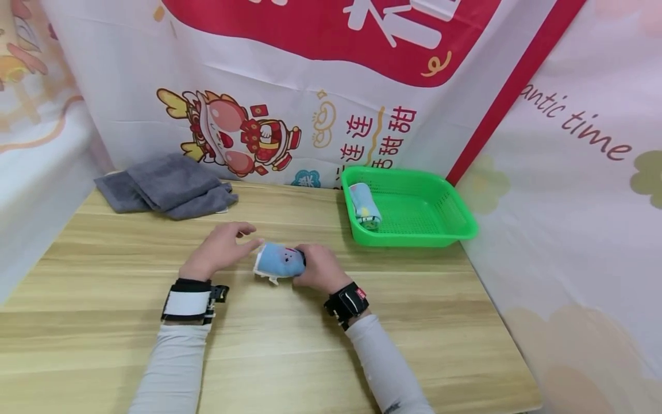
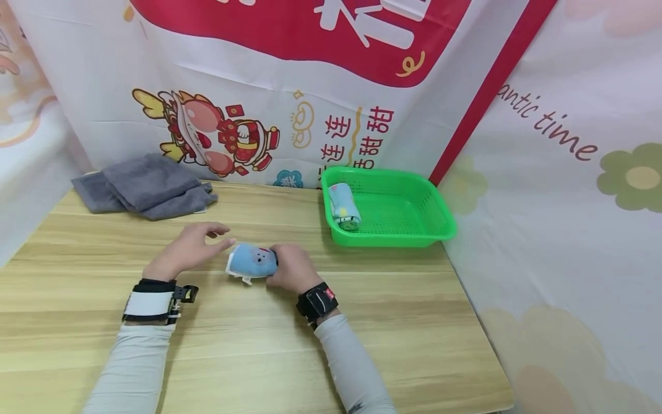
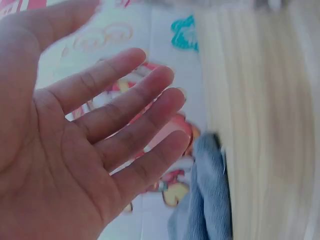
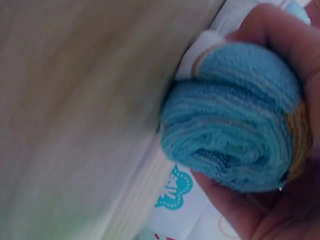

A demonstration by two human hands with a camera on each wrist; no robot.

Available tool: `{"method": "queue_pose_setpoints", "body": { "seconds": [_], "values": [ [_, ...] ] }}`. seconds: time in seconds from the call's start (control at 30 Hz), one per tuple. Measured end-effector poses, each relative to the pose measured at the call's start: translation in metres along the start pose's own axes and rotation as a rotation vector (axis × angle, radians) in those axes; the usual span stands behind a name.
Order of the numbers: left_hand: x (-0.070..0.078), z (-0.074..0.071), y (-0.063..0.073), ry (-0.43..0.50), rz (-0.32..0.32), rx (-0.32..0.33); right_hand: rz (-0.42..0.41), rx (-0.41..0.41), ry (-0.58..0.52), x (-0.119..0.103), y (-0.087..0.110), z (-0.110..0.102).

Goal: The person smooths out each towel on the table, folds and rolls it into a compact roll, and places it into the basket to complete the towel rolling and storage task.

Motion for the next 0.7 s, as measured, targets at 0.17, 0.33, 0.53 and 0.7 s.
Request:
{"method": "queue_pose_setpoints", "body": {
  "seconds": [0.17, 0.33, 0.53, 0.7],
  "values": [
    [-0.006, -0.008, 0.003, -0.009, 0.018, 0.004, 0.123, -0.011, -0.203, 0.015, 0.006, -0.017],
    [-0.009, -0.011, 0.007, -0.026, 0.023, 0.026, 0.213, 0.003, -0.381, 0.027, 0.007, -0.065],
    [-0.01, -0.018, 0.011, -0.035, 0.032, 0.055, 0.305, 0.099, -0.481, 0.063, -0.007, -0.134],
    [-0.011, -0.017, 0.011, -0.03, 0.058, 0.047, 0.442, 0.161, -0.466, 0.108, -0.02, -0.171]
  ]
}}
Point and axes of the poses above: each hand's wrist, its own y-axis away from the middle knuckle, its own z-axis out of the palm, x = y × z, the point moved 1 cm from there along -y, towards the middle knuckle, and after that the axes turned 13 degrees about z, right-handed, at the moved point
